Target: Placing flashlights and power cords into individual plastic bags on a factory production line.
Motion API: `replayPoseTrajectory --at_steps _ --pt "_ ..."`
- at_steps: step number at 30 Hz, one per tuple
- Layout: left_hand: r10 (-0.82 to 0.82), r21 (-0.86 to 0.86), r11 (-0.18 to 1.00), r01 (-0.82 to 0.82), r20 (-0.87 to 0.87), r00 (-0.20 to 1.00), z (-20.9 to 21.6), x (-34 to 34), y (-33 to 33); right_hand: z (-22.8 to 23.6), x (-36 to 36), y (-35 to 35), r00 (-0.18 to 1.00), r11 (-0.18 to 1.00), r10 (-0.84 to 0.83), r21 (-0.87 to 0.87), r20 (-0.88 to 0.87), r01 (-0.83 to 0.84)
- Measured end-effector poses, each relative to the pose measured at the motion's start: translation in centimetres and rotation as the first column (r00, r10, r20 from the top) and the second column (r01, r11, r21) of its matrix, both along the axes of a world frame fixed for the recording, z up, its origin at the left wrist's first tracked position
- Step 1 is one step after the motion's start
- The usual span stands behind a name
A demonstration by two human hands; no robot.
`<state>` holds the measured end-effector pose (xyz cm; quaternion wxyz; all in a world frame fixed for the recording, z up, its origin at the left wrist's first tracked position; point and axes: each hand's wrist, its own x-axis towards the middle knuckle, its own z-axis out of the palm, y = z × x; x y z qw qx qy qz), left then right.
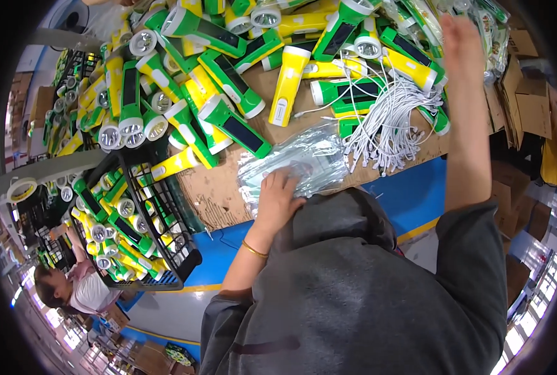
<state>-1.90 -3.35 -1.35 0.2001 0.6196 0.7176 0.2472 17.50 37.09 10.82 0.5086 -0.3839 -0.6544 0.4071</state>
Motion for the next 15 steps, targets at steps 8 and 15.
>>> replayPoseTrajectory --at_steps 8,15 --pt "0.041 -0.02 0.999 -0.037 0.325 0.945 -1.7 -0.9 -0.8 -12.7 -6.1 -26.3 0.318 0.481 0.681 -0.075 0.66 -0.874" --pt "0.105 -0.172 0.985 -0.031 0.439 0.892 -1.8 -1.8 -1.4 -15.4 -7.9 -26.2 0.255 0.431 0.741 -0.148 0.621 -0.89"
